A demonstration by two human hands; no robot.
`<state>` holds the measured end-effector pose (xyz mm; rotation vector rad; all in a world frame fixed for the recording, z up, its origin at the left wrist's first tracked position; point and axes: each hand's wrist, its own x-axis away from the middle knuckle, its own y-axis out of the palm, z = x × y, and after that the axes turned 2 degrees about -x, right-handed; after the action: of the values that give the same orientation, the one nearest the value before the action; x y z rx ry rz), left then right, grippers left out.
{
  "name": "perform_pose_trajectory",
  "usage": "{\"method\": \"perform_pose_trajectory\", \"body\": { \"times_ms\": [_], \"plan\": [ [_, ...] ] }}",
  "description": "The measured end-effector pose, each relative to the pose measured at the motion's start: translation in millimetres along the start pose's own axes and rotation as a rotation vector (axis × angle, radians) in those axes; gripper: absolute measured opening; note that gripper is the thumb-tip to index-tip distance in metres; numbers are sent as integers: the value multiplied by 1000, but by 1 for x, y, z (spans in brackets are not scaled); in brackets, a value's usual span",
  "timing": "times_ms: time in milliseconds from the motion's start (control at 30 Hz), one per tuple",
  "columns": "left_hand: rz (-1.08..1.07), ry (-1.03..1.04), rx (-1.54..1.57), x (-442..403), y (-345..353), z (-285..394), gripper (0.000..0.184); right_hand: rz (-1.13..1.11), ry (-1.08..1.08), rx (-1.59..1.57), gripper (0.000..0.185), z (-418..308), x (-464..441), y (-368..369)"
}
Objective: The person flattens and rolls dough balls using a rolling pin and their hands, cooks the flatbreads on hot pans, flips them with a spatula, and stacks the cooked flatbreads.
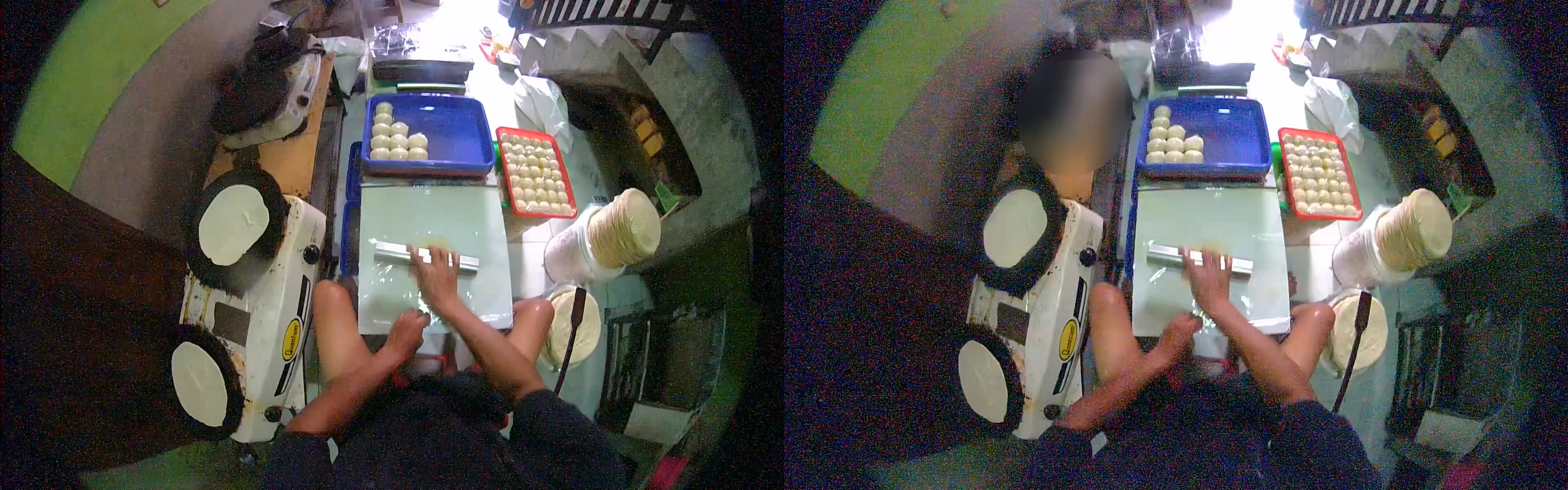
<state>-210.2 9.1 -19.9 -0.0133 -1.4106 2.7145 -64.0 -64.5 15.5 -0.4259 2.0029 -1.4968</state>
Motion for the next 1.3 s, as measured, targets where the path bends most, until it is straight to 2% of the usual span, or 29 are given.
{"method": "perform_pose_trajectory", "body": {
  "times_ms": [33, 67, 133, 167, 233, 267, 333, 433, 500, 567, 667, 700, 800, 833, 933, 967, 1067, 1100, 1200, 1233, 1300],
  "plan": [
    [43, 76, 16, 0, -5, 1, 21, 53, 27, -48, 56, 1, -20, 1],
    [28, 62, 13, 3, -8, 4, 21, -39, 99, -65, 55, 4, -45, 5],
    [12, 52, -8, 0, -12, 6, 21, -2, 126, -53, 58, 2, -53, 7],
    [-44, 66, -43, -2, -16, 6, 21, 13, 99, -48, 60, -2, -41, 6],
    [51, 63, 19, -1, -13, 6, 21, -4, 35, -27, 63, -9, 2, 6],
    [91, 54, 57, 1, -10, 8, 20, -140, 36, -146, 58, -7, 9, -2],
    [81, 60, 35, 2, -9, 13, 18, 77, 21, -111, 44, -1, -12, 5],
    [42, 95, -27, 0, -27, 15, 17, 38, 174, -195, 30, 7, -53, 4],
    [46, 114, -38, 1, -27, 11, 17, 60, 205, -245, 40, 7, -47, -2],
    [123, 115, 29, 5, -35, 23, 16, 41, 205, -386, 63, 18, -36, 1],
    [67, 149, -37, 0, -11, 3, 14, -206, 210, -621, 72, 21, -34, 2],
    [79, 176, -31, 0, -13, 2, 11, -257, 118, -460, 75, 14, -29, -12],
    [107, 170, -34, -3, -10, -1, 6, 34, 14, -154, 68, 3, -22, 14],
    [103, 152, -51, -3, -7, -5, 7, 51, 65, -154, 57, 3, -19, 11],
    [51, 120, -88, -4, -3, -2, 5, 107, 248, -218, 51, 1, -19, -6],
    [20, 118, -102, -4, -7, 2, 4, -62, 293, -166, 54, 1, -22, -14],
    [5, 121, -101, -3, -13, 2, 6, -79, 155, -239, 59, 7, -20, -4],
    [7, 116, -95, -2, -6, -3, 7, -4, 177, -136, 54, 1, -23, -8],
    [32, 109, -32, -5, 1, -12, 11, 14, 268, -153, 38, 3, -38, -1],
    [40, 105, -3, -3, -1, -14, 14, 92, 253, -158, 28, 7, -41, 3],
    [27, 109, 14, 0, -11, -6, 17, 111, 236, -109, 27, 12, -43, 0]
  ]
}}
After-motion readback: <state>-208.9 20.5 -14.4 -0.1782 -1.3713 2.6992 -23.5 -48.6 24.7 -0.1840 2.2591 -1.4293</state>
